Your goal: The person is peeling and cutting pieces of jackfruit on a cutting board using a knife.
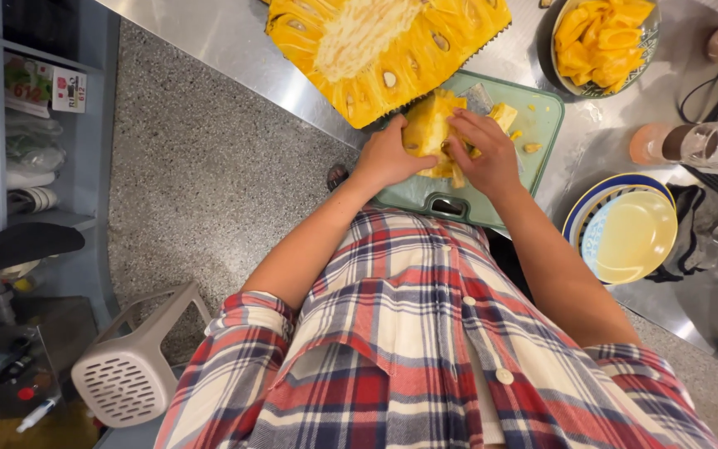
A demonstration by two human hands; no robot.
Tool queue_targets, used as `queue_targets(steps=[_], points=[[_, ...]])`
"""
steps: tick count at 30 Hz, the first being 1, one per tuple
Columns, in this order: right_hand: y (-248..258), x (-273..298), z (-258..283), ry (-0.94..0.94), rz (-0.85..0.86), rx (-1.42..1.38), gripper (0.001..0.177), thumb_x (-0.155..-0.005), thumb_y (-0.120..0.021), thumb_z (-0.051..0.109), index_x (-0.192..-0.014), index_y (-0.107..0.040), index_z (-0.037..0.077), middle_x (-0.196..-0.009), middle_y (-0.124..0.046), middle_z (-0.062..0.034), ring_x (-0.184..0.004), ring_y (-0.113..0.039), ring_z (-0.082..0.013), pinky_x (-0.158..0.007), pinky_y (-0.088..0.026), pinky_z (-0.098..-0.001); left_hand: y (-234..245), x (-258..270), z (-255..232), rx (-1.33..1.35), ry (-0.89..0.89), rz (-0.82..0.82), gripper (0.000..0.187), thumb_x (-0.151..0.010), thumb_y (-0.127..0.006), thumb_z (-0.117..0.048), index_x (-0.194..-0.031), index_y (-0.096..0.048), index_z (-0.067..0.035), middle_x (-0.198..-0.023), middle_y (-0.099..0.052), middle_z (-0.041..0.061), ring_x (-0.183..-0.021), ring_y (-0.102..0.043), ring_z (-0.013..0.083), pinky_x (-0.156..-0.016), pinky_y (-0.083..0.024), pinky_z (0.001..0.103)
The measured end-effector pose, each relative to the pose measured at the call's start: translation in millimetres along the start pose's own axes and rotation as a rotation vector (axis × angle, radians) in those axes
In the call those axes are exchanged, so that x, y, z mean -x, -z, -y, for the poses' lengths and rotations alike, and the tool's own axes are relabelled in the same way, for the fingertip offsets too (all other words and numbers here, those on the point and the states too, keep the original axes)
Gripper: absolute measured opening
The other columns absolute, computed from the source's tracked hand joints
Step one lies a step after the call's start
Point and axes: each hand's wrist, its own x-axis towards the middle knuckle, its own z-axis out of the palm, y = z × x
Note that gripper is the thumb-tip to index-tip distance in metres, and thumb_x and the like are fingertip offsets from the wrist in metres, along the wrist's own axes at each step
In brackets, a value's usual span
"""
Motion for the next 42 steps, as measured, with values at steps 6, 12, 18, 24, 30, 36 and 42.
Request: queue_targets(steps=[6,12,18,24,30,36,42], points=[[-13.5,24.6,6.4,-0.46,-0.003,-0.086,0.029,-0.091,-0.083,0.012,-0.114,-0.071,-0.001,-0.094,-0.075,-0.0152,-0.079,-0.073,-0.0207,-0.071,-0.057,-0.029,6.9,1.7,-3.0,-0.011,0.006,0.016,0.095,-0.057,-0.088,-0.058,-0.127,-0.057,-0.003,-0.115,-0.071,0.023,-0.107,-0.07,0.0395,-0.09,-0.055,0.045],[-4.0,32.3,-13.7,-0.715,0.07,-0.261,0.023,-0.097,-0.081,0.016,-0.101,-0.074,-0.005,-0.083,-0.076,-0.0104,-0.071,-0.072,-0.0123,-0.061,-0.055,-0.025,-2.7,-2.6,2.4,-0.032,-0.043,-0.001,0.099,-0.058,-0.089,-0.057,-0.13,-0.052,0.0,-0.114,-0.07,0.026,-0.105,-0.07,0.0404,-0.088,-0.056,0.045],[0.1,49.6,-44.0,-0.848,0.118,-0.562,0.017,-0.097,-0.076,0.009,-0.099,-0.073,-0.007,-0.086,-0.076,-0.0094,-0.071,-0.072,-0.0111,-0.062,-0.058,-0.0235,4.0,4.1,-8.4,-0.064,-0.027,0.022,0.098,-0.06,-0.087,-0.056,-0.134,-0.052,-0.002,-0.115,-0.071,0.025,-0.105,-0.07,0.0407,-0.088,-0.056,0.047],[8.3,48.8,-43.2,-0.831,0.119,-0.578,0.017,-0.097,-0.076,0.008,-0.102,-0.074,-0.007,-0.09,-0.076,-0.0098,-0.074,-0.073,-0.0109,-0.065,-0.06,-0.0233,9.3,5.4,-14.2,-0.148,0.012,0.033,0.1,-0.059,-0.085,-0.059,-0.136,-0.052,-0.006,-0.116,-0.071,0.023,-0.105,-0.069,0.0405,-0.088,-0.055,0.049],[12.3,60.5,-61.4,-0.849,0.062,-0.553,0.017,-0.098,-0.076,0.008,-0.102,-0.074,-0.009,-0.091,-0.075,-0.0128,-0.073,-0.072,-0.0145,-0.064,-0.06,-0.0263,13.9,9.7,-14.7,-0.15,0.021,0.024,0.099,-0.061,-0.083,-0.06,-0.14,-0.053,-0.008,-0.117,-0.072,0.023,-0.107,-0.07,0.0401,-0.091,-0.056,0.048],[98.0,81.7,-94.9,-0.862,-0.029,-0.56,0.014,-0.102,-0.073,0.005,-0.107,-0.072,-0.007,-0.098,-0.076,-0.0125,-0.079,-0.074,-0.0168,-0.07,-0.063,-0.0281,13.8,4.5,-6.4,-0.163,-0.052,0.025,0.103,-0.061,-0.085,-0.067,-0.138,-0.053,-0.005,-0.117,-0.071,0.024,-0.107,-0.069,0.0407,-0.09,-0.056,0.048],[109.5,44.6,-40.7,-0.706,-0.184,-0.598,0.011,-0.104,-0.076,0.003,-0.112,-0.071,-0.003,-0.103,-0.075,-0.0102,-0.085,-0.073,-0.0154,-0.076,-0.061,-0.029,-1.4,48.7,-55.5,-0.412,-0.364,-0.285,0.073,-0.076,-0.081,-0.048,-0.127,-0.058,0.0,-0.114,-0.07,0.025,-0.099,-0.068,0.0452,-0.073,-0.055,0.05]])
